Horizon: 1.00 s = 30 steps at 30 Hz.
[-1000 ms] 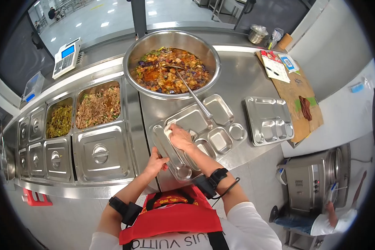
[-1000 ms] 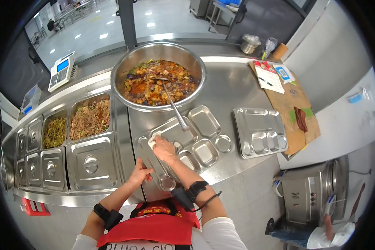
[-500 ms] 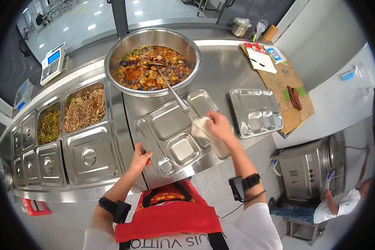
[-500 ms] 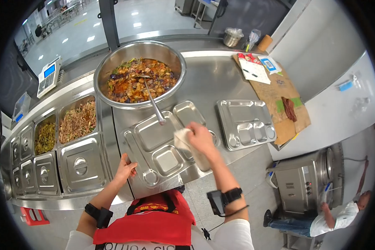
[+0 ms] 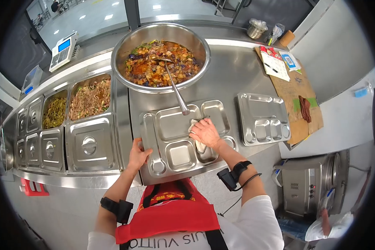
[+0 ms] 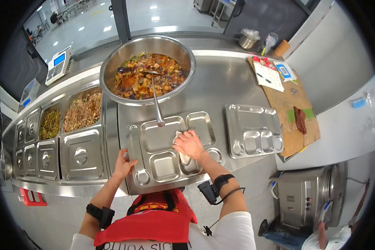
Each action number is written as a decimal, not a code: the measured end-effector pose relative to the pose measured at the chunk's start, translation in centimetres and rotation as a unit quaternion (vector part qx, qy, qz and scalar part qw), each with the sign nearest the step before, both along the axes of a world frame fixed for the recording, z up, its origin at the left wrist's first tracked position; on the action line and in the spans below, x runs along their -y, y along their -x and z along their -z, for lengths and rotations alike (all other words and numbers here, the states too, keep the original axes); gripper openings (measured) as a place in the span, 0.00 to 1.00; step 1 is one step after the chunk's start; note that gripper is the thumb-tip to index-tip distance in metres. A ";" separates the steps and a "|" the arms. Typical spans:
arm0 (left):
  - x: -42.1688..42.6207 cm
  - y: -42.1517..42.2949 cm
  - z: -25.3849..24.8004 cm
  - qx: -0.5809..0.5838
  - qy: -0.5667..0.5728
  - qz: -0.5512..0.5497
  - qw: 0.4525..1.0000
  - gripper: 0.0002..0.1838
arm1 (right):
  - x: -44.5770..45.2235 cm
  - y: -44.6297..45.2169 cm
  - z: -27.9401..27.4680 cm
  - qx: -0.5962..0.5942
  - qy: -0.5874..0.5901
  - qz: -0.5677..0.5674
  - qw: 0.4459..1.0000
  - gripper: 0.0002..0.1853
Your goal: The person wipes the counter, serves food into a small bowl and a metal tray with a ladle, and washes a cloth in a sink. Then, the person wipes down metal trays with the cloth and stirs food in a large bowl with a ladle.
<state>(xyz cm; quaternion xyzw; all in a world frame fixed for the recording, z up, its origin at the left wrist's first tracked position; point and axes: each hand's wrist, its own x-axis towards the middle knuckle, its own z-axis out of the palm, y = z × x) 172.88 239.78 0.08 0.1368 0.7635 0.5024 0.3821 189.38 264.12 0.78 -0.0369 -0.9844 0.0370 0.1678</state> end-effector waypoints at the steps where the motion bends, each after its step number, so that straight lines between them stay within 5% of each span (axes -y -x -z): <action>1: -0.2 -0.1 -0.4 -0.006 0.011 0.008 1.000 0.28 | -0.3 -0.2 0.1 -0.016 0.011 -0.010 1.000 0.09; 4: -0.8 -0.1 -0.8 -0.035 0.034 0.023 0.999 0.29 | -0.7 -1.7 -0.7 0.004 -0.018 -0.047 0.999 0.12; 7: -1.3 0.4 -1.1 -0.071 0.063 0.045 0.994 0.29 | -0.8 -7.0 -2.7 0.170 -0.006 -0.136 0.976 0.14; 9: -1.6 0.8 -1.5 -0.091 0.083 0.068 0.990 0.29 | -0.9 -11.6 -4.0 0.262 0.059 -0.112 0.957 0.11; 11: -1.6 0.4 -2.5 -0.119 0.107 0.073 0.984 0.27 | -0.3 -15.6 -6.6 0.397 0.133 0.102 0.902 0.11; 14: -0.5 1.3 0.6 -0.262 0.079 0.098 0.957 0.22 | -1.0 -21.3 -3.9 0.323 0.228 0.401 0.826 0.16; 15: -0.6 1.2 1.1 -0.323 0.056 0.108 0.939 0.20 | -0.5 -22.0 -3.8 0.242 0.309 0.418 0.819 0.15; 18: -0.9 0.7 -1.0 -0.127 0.073 0.034 0.989 0.16 | 2.2 -20.9 -1.4 -0.003 0.584 0.376 0.719 0.14; 22: -1.7 0.1 -2.5 0.009 0.040 -0.032 0.999 0.13 | 4.0 -18.2 -2.1 -0.054 0.651 0.428 0.624 0.12; 26: -1.9 0.5 -2.7 0.068 0.070 -0.012 0.995 0.12 | 5.0 -17.6 -0.8 -0.149 0.442 0.448 0.763 0.12; 27: -1.7 0.8 -2.3 0.085 0.070 -0.013 0.994 0.12 | 4.8 -18.3 -0.5 -0.152 0.386 0.499 0.761 0.14; 30: -1.5 1.5 -1.4 0.172 0.033 -0.002 0.985 0.12 | 4.7 -19.2 -0.7 -0.056 0.480 0.529 0.697 0.16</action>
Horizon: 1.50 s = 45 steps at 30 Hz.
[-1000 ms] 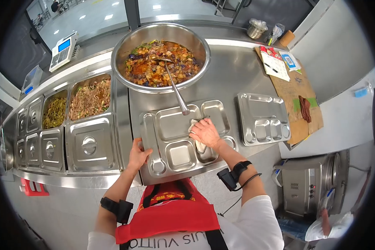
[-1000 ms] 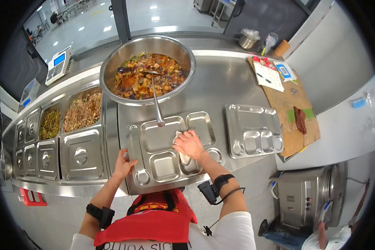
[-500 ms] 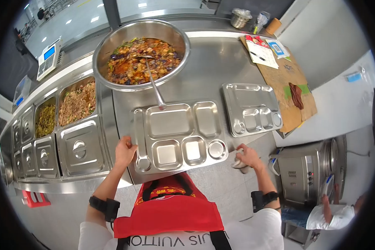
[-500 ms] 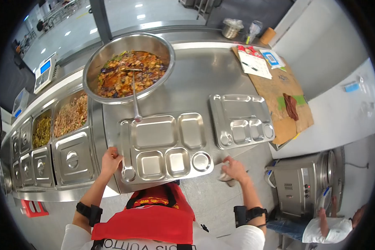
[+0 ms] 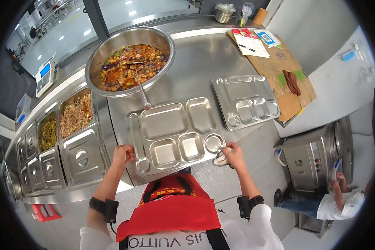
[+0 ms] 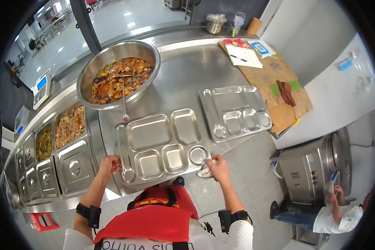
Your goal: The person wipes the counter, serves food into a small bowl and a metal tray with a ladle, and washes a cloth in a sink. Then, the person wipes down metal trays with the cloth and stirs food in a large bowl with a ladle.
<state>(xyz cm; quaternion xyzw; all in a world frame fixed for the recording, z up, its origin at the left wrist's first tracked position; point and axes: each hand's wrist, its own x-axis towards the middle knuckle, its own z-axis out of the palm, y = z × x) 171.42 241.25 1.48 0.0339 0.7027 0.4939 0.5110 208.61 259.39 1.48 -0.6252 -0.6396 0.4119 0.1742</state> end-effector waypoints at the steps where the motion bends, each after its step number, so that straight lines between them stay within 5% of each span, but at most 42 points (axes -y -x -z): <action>1: 0.0 0.1 0.1 0.037 -0.018 0.003 0.999 0.12 | 0.2 0.2 -0.1 0.010 -0.032 -0.008 0.999 0.17; 7: -0.4 -1.4 -1.5 -0.178 0.057 -0.029 0.982 0.15 | 0.6 0.0 0.7 -0.053 -0.014 0.024 0.998 0.18; 18: 0.5 -1.3 -1.7 -0.085 0.030 -0.031 0.995 0.10 | 0.2 -0.1 0.1 0.020 -0.026 -0.027 0.999 0.16; 21: 0.6 0.2 -0.5 -0.009 0.032 -0.065 0.997 0.04 | -0.9 -1.0 -0.1 -0.111 0.115 -0.027 0.987 0.12; 24: 0.9 1.2 0.2 0.012 0.010 -0.019 1.000 0.05 | -1.0 -1.5 -1.2 -0.286 0.274 -0.013 0.918 0.09; 28: -0.4 -2.8 -4.5 -0.004 -0.081 0.018 0.997 0.17 | -1.3 -2.6 -1.4 -0.353 0.254 -0.041 0.899 0.08; 29: -0.4 -3.4 -4.4 0.023 -0.112 0.006 0.993 0.26 | -1.6 -3.0 -2.0 -0.356 0.242 -0.051 0.901 0.08; 31: -0.3 -4.1 -2.7 0.020 -0.122 -0.035 0.992 0.27 | -1.8 -4.1 -3.0 -0.364 0.220 -0.053 0.904 0.09; 38: -11.5 -11.1 -2.8 0.139 -0.241 0.024 0.960 0.28 | -0.6 -8.5 -2.0 -0.489 0.066 0.257 0.831 0.12; 45: -23.5 -19.7 0.0 0.189 -0.290 0.046 0.937 0.28 | 5.3 -13.5 0.1 -0.404 0.041 0.311 0.859 0.12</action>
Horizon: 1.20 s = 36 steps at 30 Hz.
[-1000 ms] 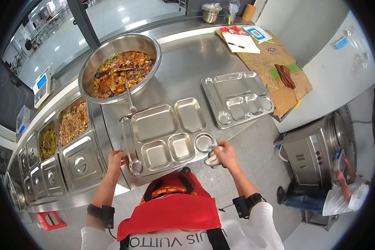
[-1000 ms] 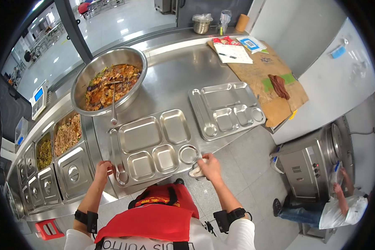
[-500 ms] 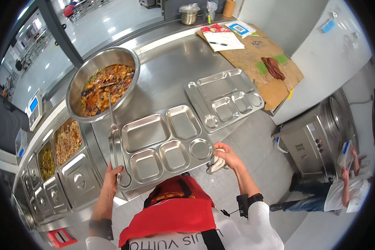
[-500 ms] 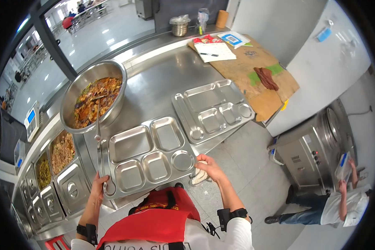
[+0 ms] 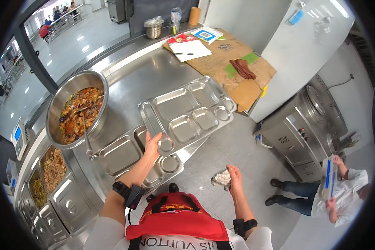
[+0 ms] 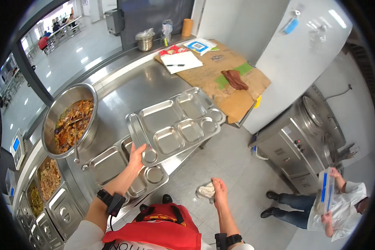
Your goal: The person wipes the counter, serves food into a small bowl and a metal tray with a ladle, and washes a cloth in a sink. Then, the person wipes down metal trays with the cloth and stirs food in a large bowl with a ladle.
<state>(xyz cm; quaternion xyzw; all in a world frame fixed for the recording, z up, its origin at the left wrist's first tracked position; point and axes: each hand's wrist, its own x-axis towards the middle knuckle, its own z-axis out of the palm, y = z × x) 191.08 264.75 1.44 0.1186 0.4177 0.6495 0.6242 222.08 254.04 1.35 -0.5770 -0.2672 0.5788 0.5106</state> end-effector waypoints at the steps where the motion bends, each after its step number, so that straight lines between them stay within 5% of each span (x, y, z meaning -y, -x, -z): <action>1: -1.0 -0.9 0.3 0.008 -0.010 0.011 1.000 0.28 | 0.6 -0.7 0.0 0.005 0.007 0.016 1.000 0.11; 6: -5.0 -4.7 0.4 -0.080 0.082 -0.001 0.993 0.39 | 3.4 -3.8 0.9 0.031 0.020 0.077 0.996 0.11; 10: -5.6 -4.0 1.2 -0.238 0.129 0.089 0.959 0.32 | 3.8 -4.4 0.6 0.004 0.029 0.118 0.993 0.09; 13: -0.4 -2.5 -3.9 -0.537 -0.041 -0.002 0.843 0.27 | 2.9 -4.1 0.9 0.011 0.027 0.074 0.997 0.14; 16: 5.7 2.3 -4.7 -0.620 -0.151 -0.030 0.769 0.23 | 0.5 -2.1 0.7 -0.136 0.021 0.013 0.990 0.18; 18: 10.1 6.7 -3.3 -0.652 -0.083 -0.084 0.749 0.21 | -1.7 -0.1 -0.5 -0.240 -0.019 -0.079 0.967 0.23; 20: 14.9 11.3 -1.3 -0.641 0.112 -0.161 0.742 0.21 | -4.5 3.3 -1.3 -0.218 -0.045 -0.161 0.962 0.26; 22: 19.6 15.6 1.6 -0.722 0.173 -0.243 0.624 0.22 | -6.9 7.8 -2.5 -0.196 -0.057 -0.226 0.952 0.27; 25: 24.6 17.3 3.6 -0.548 0.289 -0.175 0.765 0.26 | -9.4 16.8 -4.1 -0.127 -0.086 -0.326 0.933 0.27; 26: 24.9 16.5 2.7 -0.452 0.310 -0.139 0.825 0.27 | -10.3 19.7 -2.9 0.020 -0.177 -0.352 0.919 0.26; 29: 26.1 15.6 3.2 -0.453 0.250 -0.081 0.852 0.24 | -10.2 28.3 -2.2 0.354 -0.382 -0.332 0.787 0.24; 32: 26.0 15.6 2.7 -0.451 0.238 -0.083 0.856 0.23 | -8.7 34.2 1.6 0.533 -0.442 -0.345 0.634 0.24; 35: 26.4 16.0 3.3 -0.495 0.229 -0.052 0.837 0.22 | -4.7 38.7 3.5 0.588 -0.435 -0.385 0.563 0.29; 36: 26.4 16.2 3.4 -0.498 0.227 -0.048 0.835 0.23 | -3.4 40.1 3.7 0.550 -0.413 -0.407 0.602 0.30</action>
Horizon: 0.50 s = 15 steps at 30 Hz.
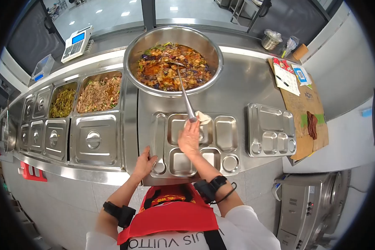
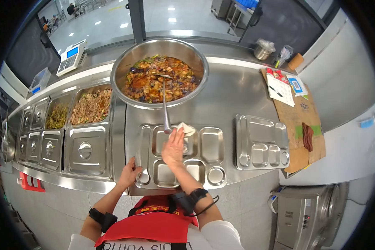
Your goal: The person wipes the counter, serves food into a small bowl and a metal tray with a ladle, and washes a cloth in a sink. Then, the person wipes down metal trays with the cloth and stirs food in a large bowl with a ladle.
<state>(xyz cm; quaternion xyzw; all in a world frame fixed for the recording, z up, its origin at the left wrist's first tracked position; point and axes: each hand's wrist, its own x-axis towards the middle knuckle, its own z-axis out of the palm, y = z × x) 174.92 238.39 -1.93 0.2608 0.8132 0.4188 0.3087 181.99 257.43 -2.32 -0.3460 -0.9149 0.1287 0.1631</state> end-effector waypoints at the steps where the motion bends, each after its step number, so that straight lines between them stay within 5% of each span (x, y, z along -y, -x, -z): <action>1: -0.1 0.2 -0.1 -0.004 0.004 0.004 1.000 0.23 | 1.1 1.5 0.0 -0.028 0.055 -0.002 0.998 0.30; 8: -0.2 0.6 -1.6 0.013 0.014 -0.007 1.000 0.24 | 2.4 2.9 -0.6 -0.149 0.272 -0.115 0.944 0.21; 11: -0.4 1.0 -1.5 0.048 0.009 -0.017 0.999 0.23 | 1.4 -0.5 -3.6 -0.005 0.284 -0.234 0.930 0.12; 15: -0.2 1.1 -0.1 0.065 0.000 -0.018 0.998 0.23 | -1.0 -5.8 -6.6 0.124 0.136 -0.349 0.919 0.08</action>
